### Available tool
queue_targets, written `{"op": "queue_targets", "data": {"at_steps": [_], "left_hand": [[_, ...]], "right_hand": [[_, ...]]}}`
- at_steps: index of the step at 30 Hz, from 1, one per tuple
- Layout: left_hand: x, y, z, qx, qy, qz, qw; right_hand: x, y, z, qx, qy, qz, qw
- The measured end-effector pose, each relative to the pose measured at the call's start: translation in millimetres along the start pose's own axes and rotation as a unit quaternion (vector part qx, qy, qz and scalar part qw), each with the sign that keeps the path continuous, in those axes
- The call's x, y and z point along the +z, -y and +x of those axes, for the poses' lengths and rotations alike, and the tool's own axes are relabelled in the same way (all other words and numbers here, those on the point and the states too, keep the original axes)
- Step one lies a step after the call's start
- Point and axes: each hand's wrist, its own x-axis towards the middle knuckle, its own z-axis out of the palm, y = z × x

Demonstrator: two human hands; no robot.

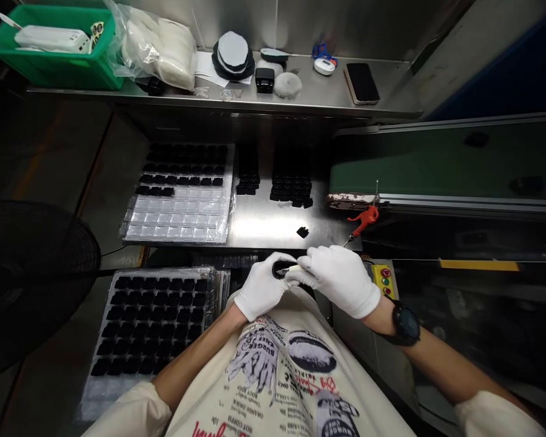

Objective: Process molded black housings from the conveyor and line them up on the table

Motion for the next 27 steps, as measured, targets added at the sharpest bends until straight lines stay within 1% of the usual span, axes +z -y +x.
{"op": "queue_targets", "data": {"at_steps": [3, 5, 7, 9, 10, 11, 12, 13, 14, 15, 16, 17, 18, 19, 20, 21, 23, 25, 27], "left_hand": [[2.9, -2, 0, -0.017, -0.006, -0.016, 1.0], [0.9, -3, 2, -0.029, 0.019, -0.052, 0.998], [-2.1, -1, 5, -0.056, 0.053, -0.106, 0.991], [-4.2, 9, 8, -0.084, 0.075, -0.154, 0.982], [-4.6, 19, 9, -0.099, 0.081, -0.18, 0.975], [-4.5, 32, 9, -0.117, 0.084, -0.212, 0.967], [-4.1, 48, 9, -0.139, 0.084, -0.252, 0.954], [-3.6, 67, 9, -0.163, 0.082, -0.294, 0.938], [-3.4, 89, 10, -0.187, 0.071, -0.322, 0.925], [-3.6, 111, 11, -0.206, 0.055, -0.326, 0.921], [-4.5, 133, 14, -0.219, 0.032, -0.295, 0.93], [-6.1, 154, 20, -0.229, 0.011, -0.239, 0.943], [-8.4, 173, 28, -0.239, -0.004, -0.19, 0.952], [-11.0, 189, 39, -0.244, -0.016, -0.138, 0.96], [-13.5, 202, 53, -0.245, -0.023, -0.09, 0.965], [-15.6, 212, 69, -0.242, -0.028, -0.046, 0.969], [-16.8, 224, 106, -0.219, -0.026, 0.056, 0.974], [-12.5, 227, 145, -0.188, -0.002, 0.156, 0.97], [-4.1, 223, 181, -0.157, 0.04, 0.244, 0.956]], "right_hand": [[-1, -1, -1, -0.007, 0.006, 0.003, 1.0], [-9, -1, 0, -0.018, 0.012, 0.008, 1.0], [-21, -2, 1, -0.018, 0.018, 0.011, 1.0], [-27, -8, 2, 0.011, 0.035, 0.018, 0.999], [-25, -12, 2, 0.041, 0.054, 0.029, 0.997], [-17, -17, 2, 0.078, 0.079, 0.05, 0.993], [-2, -21, 2, 0.12, 0.106, 0.08, 0.984], [19, -25, 3, 0.166, 0.135, 0.124, 0.969], [45, -28, 3, 0.208, 0.158, 0.172, 0.95], [74, -30, 4, 0.247, 0.177, 0.224, 0.926], [104, -31, 4, 0.282, 0.196, 0.278, 0.897], [134, -32, 5, 0.301, 0.202, 0.291, 0.885], [160, -35, 6, 0.325, 0.192, 0.297, 0.877], [183, -39, 7, 0.361, 0.167, 0.298, 0.868], [201, -45, 7, 0.396, 0.136, 0.288, 0.861], [214, -54, 8, 0.432, 0.101, 0.278, 0.852], [229, -80, 11, 0.487, 0.035, 0.26, 0.833], [235, -108, 16, 0.508, -0.025, 0.256, 0.822], [238, -130, 24, 0.503, -0.094, 0.268, 0.817]]}}
